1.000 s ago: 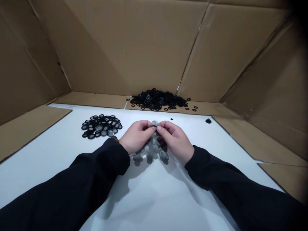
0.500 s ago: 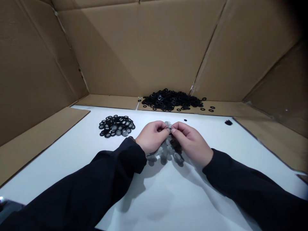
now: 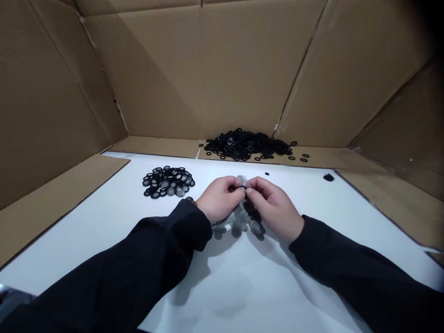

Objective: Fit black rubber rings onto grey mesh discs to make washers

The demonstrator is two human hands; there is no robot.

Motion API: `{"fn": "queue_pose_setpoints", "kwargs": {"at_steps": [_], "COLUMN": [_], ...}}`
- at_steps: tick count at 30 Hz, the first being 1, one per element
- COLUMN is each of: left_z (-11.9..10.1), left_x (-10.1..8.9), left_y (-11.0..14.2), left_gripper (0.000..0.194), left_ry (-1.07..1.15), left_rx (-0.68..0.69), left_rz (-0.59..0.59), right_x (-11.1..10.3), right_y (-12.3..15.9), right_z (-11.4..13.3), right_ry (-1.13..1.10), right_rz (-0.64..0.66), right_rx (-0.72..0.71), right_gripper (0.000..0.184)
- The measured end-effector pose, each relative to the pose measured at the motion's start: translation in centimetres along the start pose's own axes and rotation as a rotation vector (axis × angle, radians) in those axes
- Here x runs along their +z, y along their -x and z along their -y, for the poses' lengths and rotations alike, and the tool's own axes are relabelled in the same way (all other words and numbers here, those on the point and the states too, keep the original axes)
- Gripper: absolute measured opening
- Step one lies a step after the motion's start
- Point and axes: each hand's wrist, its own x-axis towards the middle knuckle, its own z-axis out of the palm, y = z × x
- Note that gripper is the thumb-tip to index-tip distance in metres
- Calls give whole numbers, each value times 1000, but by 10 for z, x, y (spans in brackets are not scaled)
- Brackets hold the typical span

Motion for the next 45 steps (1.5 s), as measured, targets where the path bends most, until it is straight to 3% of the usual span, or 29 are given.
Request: {"fn": "queue_pose_setpoints", "kwargs": {"at_steps": [7, 16, 28, 45], "left_z": [-2, -6, -4, -6], "left_x": [0, 1, 1, 1], "left_y": [0, 0, 0, 1], "left_gripper": [13, 12, 12, 14], "left_ry": [-22, 80, 22, 72], "left_rx": [20, -14, 12, -6], "left_rz": [-50, -33, -33, 0], "right_x": [0, -2, -4, 0], "right_y": [-1, -1, -3, -2], "right_z": [4, 0, 0, 2], "right_ry": [33, -204, -63, -258], "right_rz": [-32, 12, -38, -22], "right_rx": [-36, 65, -35, 106], "right_gripper": [20, 23, 19, 22]}}
